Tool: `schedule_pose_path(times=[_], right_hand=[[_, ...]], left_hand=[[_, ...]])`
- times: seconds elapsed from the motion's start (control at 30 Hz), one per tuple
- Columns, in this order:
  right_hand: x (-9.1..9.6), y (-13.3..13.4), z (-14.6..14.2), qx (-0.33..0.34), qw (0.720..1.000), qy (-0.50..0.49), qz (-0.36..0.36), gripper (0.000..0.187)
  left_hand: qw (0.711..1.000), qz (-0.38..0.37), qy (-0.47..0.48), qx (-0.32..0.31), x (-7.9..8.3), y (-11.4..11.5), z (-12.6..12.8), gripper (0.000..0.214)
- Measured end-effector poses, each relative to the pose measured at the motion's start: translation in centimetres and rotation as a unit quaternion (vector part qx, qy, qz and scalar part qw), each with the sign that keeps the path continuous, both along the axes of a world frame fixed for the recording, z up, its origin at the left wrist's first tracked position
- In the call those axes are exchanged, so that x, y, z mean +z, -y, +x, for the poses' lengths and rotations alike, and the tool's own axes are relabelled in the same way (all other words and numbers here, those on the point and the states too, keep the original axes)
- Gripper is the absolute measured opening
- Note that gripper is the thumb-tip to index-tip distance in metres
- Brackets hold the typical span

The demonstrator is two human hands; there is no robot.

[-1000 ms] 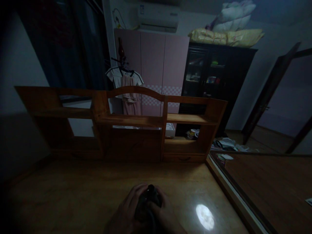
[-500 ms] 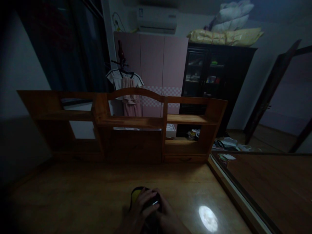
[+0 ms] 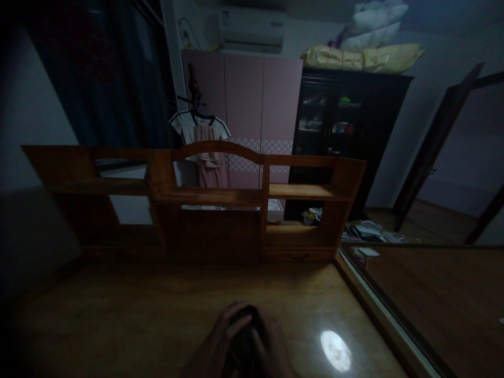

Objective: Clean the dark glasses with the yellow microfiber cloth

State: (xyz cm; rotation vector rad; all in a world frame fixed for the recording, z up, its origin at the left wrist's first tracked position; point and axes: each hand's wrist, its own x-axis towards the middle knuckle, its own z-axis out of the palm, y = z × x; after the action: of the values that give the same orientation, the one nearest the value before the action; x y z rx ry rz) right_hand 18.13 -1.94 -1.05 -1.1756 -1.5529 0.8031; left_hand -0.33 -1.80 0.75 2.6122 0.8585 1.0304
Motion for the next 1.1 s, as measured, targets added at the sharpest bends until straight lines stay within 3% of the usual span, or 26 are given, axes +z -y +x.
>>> schedule_pose_path(times=[0.23,0.43,0.57,0.83,0.93,1.03,1.1], right_hand=[[1.0,0.1,-0.3,-0.022,0.999,0.025,0.011,0.031],[2.3,-0.2,-0.7,0.030,0.999,-0.004,-0.010,0.033],[2.7,-0.2,-1.2,0.028,0.999,-0.030,-0.031,0.032],[1.9,-0.2,-0.6,0.033,0.995,-0.084,-0.048,0.045],[1.8,-0.1,-0.5,0.046,0.979,-0.161,-0.112,0.052],[3.0,0.3,-1.0,0.099,0.948,-0.236,-0.187,0.052],[3.9,0.7,-1.6,0.126,0.938,-0.253,-0.200,0.049]], left_hand=[[0.999,0.003,0.010,0.051,-0.2,0.3,0.2,0.083],[0.995,-0.019,0.046,0.083,-0.6,-0.2,-0.2,0.078],[0.993,-0.028,0.057,0.098,-0.8,-0.3,-0.2,0.078],[0.989,-0.030,0.054,0.135,0.0,0.1,0.2,0.078],[0.987,-0.033,0.043,0.152,0.4,0.3,0.0,0.077],[0.990,-0.003,0.030,0.139,0.1,0.2,-0.6,0.072],[0.991,0.036,0.029,0.127,-0.4,0.1,-0.9,0.068]])
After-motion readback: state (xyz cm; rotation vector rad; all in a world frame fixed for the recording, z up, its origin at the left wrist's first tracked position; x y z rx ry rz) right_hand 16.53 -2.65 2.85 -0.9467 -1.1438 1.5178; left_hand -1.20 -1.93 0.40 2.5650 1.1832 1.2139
